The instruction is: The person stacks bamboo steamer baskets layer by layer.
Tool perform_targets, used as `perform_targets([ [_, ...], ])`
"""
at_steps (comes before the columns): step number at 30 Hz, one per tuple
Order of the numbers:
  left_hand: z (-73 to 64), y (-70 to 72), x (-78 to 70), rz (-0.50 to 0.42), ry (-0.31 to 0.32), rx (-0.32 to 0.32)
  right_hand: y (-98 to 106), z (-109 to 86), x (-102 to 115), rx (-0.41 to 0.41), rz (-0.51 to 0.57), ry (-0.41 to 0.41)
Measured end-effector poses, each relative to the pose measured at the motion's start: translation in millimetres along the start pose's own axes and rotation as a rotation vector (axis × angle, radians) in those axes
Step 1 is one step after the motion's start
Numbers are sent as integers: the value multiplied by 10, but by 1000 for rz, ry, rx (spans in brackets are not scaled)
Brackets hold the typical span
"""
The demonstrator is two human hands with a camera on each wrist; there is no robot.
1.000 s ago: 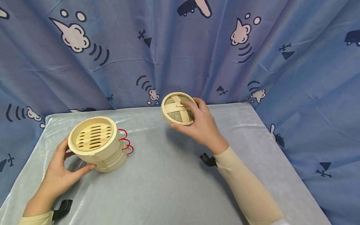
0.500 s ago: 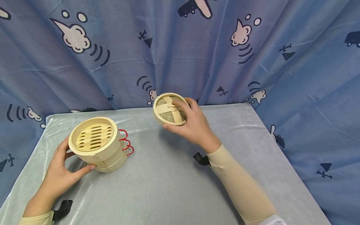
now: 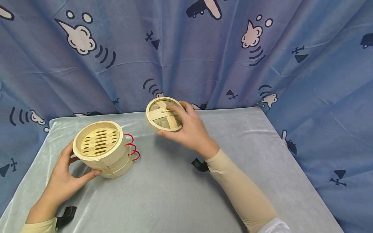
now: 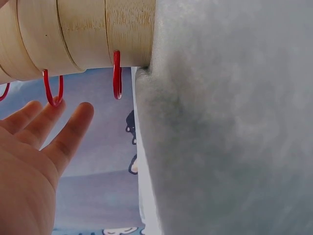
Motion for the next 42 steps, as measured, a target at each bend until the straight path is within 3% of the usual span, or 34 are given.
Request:
perform_targets([
  [10, 1, 13, -5, 0, 8, 1, -173, 88, 285, 27, 23, 118],
  [17, -4, 9, -26, -6, -41, -21, -318, 136, 514, 51, 53, 200],
  [23, -17, 3, -11, -9, -47, -19, -470, 180, 705, 88, 47, 260],
  [32, 5, 27, 4, 1, -50, -25, -715, 271, 922, 154, 42, 268],
  [42, 8, 22, -18, 17, -64, -21, -936, 289, 1100, 197, 36, 349],
])
Point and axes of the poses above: each hand's wrist, its own z-axis towards the middle knuckle, its own y-axis out of the back of the hand, x = y × z, the point moved 6 cm from there along z, towards the middle knuckle, and after that the axes turned 9 degrees about z, right-handed, at the moved point
